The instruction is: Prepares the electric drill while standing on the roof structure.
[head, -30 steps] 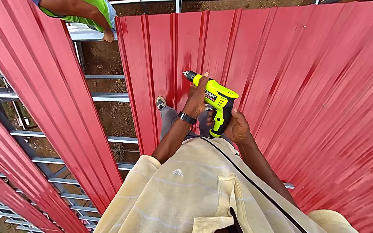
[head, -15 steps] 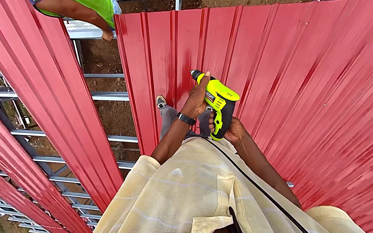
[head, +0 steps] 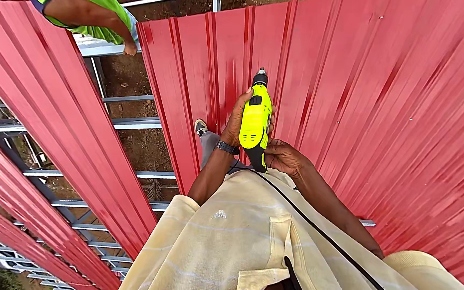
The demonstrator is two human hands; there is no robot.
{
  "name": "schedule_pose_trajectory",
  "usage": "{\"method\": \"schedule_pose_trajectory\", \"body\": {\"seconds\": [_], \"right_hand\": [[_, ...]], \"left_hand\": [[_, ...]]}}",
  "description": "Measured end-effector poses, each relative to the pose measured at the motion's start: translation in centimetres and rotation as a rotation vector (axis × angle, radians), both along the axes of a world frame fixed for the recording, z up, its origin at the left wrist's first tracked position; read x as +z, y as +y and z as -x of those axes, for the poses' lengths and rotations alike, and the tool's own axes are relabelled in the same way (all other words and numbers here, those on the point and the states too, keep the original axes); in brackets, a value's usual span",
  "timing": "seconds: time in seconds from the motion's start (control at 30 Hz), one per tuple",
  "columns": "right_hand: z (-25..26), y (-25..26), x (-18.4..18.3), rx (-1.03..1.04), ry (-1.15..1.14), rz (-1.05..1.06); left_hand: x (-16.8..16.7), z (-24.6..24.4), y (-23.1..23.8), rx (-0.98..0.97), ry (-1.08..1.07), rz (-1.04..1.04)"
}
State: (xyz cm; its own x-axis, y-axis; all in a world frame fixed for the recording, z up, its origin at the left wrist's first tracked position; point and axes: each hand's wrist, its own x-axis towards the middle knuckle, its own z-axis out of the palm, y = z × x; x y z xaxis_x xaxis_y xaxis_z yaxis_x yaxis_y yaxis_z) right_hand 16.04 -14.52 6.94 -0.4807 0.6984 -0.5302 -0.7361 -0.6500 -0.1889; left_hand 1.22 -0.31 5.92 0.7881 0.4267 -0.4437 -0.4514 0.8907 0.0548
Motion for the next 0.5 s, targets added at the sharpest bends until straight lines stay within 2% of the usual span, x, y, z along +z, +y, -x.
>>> {"method": "schedule_pose_trajectory", "body": {"seconds": [0.1, 0.2, 0.27, 0.33, 0.43, 0.5], "right_hand": [[0.1, 0.0, -0.1, -0.008, 0.019, -0.009], [0.2, 0.0, -0.2, 0.010, 0.030, -0.004], [0.2, 0.1, -0.4, 0.017, 0.037, -0.010], [0.3, 0.0, -0.7, 0.019, 0.040, -0.012], [0.4, -0.1, -0.7, 0.031, 0.029, 0.006], [0.4, 0.1, -0.5, 0.030, -0.017, 0.010]], "left_hand": [[0.3, 0.0, 0.3, -0.008, -0.012, -0.012], [3.4, 0.1, 0.8, 0.016, 0.100, -0.016], [3.9, 0.2, 1.0, 0.028, 0.100, -0.036], [3.4, 0.2, 0.8, 0.034, 0.113, -0.030], [0.4, 0.1, 0.4, 0.016, 0.054, -0.026], [0.0, -0.1, 0.5, 0.009, 0.085, -0.050]]}}
